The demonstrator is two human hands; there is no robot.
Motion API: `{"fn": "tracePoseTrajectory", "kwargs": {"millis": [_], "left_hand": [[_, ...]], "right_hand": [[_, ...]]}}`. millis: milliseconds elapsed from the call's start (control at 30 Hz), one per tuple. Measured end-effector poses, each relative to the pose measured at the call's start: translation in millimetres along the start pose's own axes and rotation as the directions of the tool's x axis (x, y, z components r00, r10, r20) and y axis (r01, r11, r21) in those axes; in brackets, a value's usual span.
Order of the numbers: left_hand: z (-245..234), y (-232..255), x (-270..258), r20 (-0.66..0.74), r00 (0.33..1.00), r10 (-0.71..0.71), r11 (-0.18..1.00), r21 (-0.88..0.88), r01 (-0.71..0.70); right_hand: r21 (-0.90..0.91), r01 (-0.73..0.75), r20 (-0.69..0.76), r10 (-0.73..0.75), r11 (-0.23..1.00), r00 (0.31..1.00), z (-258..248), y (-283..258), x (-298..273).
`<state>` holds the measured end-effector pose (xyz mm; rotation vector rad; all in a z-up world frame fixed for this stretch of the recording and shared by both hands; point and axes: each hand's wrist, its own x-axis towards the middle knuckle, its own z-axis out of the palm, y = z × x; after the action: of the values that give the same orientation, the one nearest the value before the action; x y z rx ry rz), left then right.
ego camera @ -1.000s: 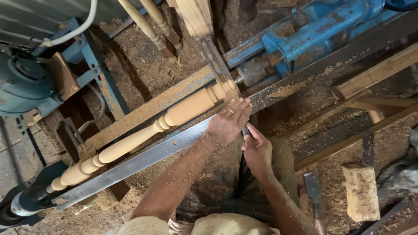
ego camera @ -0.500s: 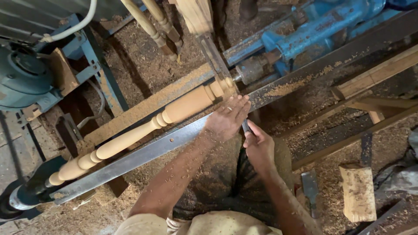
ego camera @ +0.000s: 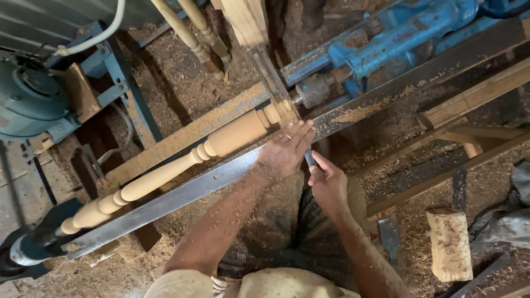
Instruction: The person uses a chisel to shape a wooden spindle on a lathe. They hold the tool against the rotating wood to carve decorative grooves and smooth the surface.
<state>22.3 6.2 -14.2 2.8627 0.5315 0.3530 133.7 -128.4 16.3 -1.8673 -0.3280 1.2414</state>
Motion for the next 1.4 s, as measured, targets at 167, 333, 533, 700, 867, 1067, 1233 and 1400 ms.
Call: {"fn": "tracePoseTrajectory", "kwargs": {"millis": [167, 333, 533, 700, 867, 1067, 1233, 1400], "left_hand": [[5.9, -2.2, -0.5, -0.022, 1.0, 0.013, 1.0, 0.004, -0.013], [10.8, -3.3, -1.7, -0.013, 1.0, 0.017, 1.0, -0.006, -0.017], [3.3, -4.0, -5.8, -0.023, 0.999, 0.023, 1.0, -0.021, -0.023], [10.7, -2.1, -10.3, -0.067, 0.988, 0.137, 0.99, 0.023, -0.136], [0.5, -0.1, -1.0, 0.054, 0.991, 0.123, 0.992, -0.012, -0.122], [-11.8, 1.1, 12.0, 0.235, 0.968, 0.087, 0.994, 0.043, -0.1], [-11.6, 4.4, 11.5, 0.156, 0.986, 0.054, 0.998, 0.031, -0.059], [-10.2, 2.2, 12.6, 0.175, 0.984, 0.043, 0.999, 0.001, -0.044]], "right_hand": [[-0.082, 0.001, -0.016, -0.002, 0.997, 1.0, -0.3, -3.1, -1.1], [-0.145, -0.041, -0.026, 0.037, 0.989, 0.999, 0.9, -5.5, -2.8], [-0.212, -0.009, 0.003, 0.01, 0.977, 1.0, -0.6, -3.3, -4.2], [-0.199, 0.012, 0.278, 0.044, 0.98, 0.959, -38.4, 23.3, 15.3], [-0.3, -0.17, 0.27, 0.255, 0.939, 0.929, -62.5, 6.0, 43.9], [-0.363, 0.034, 0.202, 0.043, 0.931, 0.978, -60.4, -23.5, 40.9], [-0.323, 0.188, 0.224, -0.118, 0.928, 0.967, -60.6, -13.8, 44.1], [-0.354, 0.145, 0.209, -0.074, 0.924, 0.975, -59.2, -22.0, 44.2]]}}
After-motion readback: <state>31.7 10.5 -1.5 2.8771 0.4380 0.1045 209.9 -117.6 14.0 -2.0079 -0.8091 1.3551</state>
